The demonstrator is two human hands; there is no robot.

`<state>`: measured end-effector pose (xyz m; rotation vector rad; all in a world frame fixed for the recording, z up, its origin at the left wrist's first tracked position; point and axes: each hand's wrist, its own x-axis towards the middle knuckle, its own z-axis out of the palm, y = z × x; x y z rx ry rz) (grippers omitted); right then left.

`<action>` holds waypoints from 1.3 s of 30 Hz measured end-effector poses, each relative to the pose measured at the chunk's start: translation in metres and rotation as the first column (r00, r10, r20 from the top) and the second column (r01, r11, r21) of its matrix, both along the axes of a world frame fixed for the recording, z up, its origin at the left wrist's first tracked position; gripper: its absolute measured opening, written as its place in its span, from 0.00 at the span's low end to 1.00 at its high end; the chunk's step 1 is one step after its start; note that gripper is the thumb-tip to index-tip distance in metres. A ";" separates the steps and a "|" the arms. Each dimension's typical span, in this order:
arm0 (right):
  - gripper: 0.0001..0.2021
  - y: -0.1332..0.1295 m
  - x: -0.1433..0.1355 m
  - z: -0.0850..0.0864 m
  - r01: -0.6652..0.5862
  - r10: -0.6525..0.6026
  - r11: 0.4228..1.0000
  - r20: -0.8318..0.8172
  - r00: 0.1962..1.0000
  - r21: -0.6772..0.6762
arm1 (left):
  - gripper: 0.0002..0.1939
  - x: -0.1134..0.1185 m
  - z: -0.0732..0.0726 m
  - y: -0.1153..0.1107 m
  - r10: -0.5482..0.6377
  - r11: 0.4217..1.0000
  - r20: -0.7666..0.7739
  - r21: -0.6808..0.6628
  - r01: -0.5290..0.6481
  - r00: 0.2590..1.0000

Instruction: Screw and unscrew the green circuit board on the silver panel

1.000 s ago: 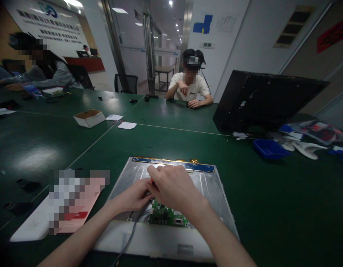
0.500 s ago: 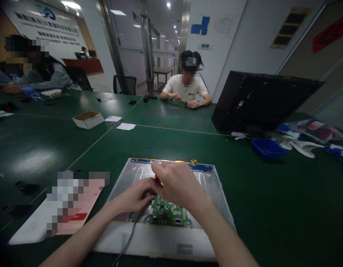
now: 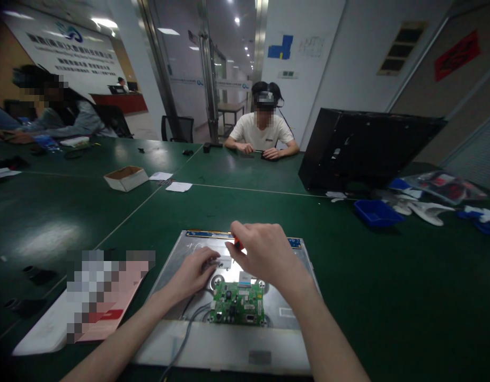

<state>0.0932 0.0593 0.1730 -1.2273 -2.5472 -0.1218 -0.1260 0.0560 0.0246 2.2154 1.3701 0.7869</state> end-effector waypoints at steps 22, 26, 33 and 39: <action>0.05 -0.026 0.011 0.009 -0.041 0.042 0.999 -0.060 0.997 0.018 | 0.09 -0.023 0.019 -0.035 -0.088 0.996 -0.127 -0.013 0.087 0.988; 0.07 -0.043 0.015 0.000 -0.058 0.056 0.998 -0.147 0.988 -0.008 | 0.09 -0.025 0.021 -0.068 -0.097 0.993 -0.017 -0.063 0.096 0.995; 0.11 -0.065 0.046 -0.029 0.063 -0.154 0.975 -0.449 0.880 -0.212 | 0.08 -0.006 0.010 -0.095 -0.096 0.991 0.077 -0.083 0.102 0.992; 0.14 -0.081 0.058 -0.063 0.116 -0.353 0.911 -0.605 0.714 -0.396 | 0.08 0.002 0.005 -0.093 -0.096 0.994 0.077 -0.053 0.100 0.992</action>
